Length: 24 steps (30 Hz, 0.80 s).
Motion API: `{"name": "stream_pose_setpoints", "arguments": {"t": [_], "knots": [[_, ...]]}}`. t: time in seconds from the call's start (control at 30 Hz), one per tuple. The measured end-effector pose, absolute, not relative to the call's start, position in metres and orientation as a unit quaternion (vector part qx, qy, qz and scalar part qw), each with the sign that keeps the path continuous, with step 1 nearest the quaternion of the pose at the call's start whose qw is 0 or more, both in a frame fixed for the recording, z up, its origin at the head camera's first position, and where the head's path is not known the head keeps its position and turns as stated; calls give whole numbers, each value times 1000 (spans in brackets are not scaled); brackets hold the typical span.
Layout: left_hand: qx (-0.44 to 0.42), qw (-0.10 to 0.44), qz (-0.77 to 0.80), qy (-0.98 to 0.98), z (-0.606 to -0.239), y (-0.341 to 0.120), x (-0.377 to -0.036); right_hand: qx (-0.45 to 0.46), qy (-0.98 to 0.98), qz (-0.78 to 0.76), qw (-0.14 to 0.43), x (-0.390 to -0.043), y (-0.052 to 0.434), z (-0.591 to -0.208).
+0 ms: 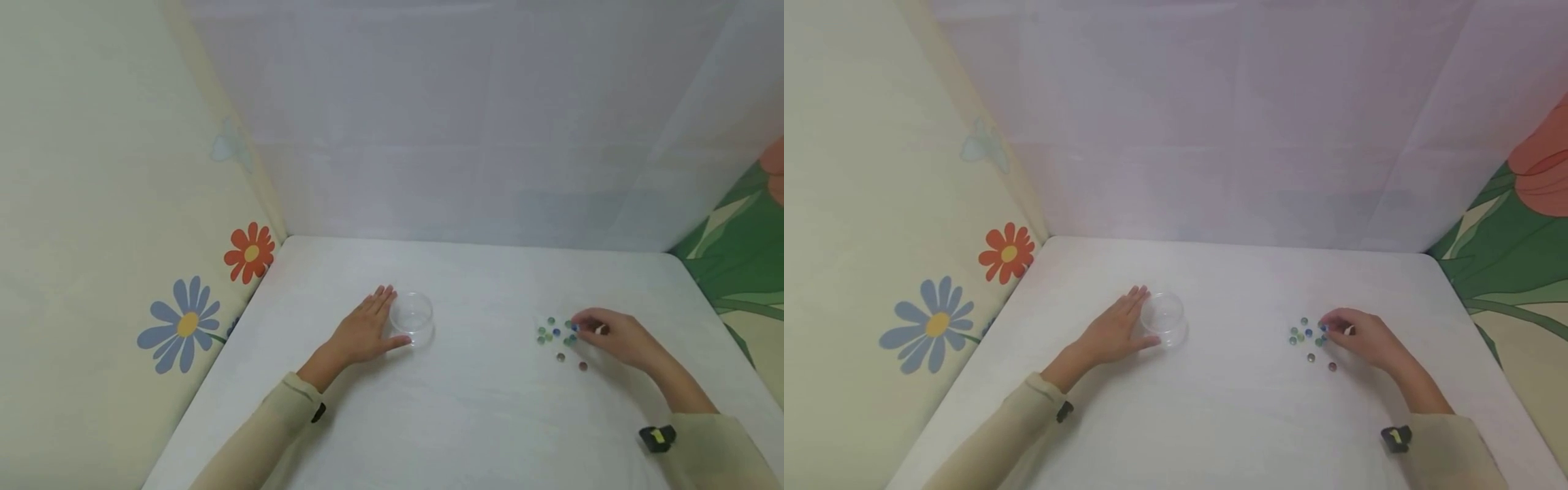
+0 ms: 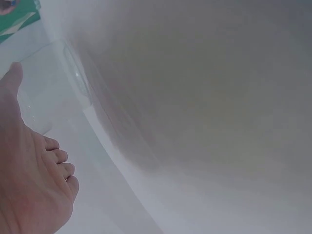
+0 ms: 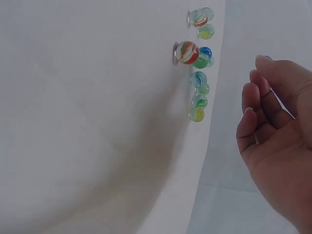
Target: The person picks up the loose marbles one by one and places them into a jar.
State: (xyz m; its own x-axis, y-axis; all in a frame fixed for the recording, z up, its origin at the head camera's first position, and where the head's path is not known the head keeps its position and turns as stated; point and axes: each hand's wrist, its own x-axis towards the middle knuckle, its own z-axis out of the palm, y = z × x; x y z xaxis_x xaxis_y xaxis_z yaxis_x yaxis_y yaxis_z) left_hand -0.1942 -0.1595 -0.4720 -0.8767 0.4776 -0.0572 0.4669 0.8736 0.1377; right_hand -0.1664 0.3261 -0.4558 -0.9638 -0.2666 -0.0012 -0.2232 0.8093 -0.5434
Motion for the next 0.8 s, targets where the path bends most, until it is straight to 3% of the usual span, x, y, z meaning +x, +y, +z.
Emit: {"name": "stream_pose_setpoints", "arguments": {"t": [0.8], "knots": [[234,58,68,968,-470,-158,-194,-152,929,-337,11,-167,280,-432]]}}
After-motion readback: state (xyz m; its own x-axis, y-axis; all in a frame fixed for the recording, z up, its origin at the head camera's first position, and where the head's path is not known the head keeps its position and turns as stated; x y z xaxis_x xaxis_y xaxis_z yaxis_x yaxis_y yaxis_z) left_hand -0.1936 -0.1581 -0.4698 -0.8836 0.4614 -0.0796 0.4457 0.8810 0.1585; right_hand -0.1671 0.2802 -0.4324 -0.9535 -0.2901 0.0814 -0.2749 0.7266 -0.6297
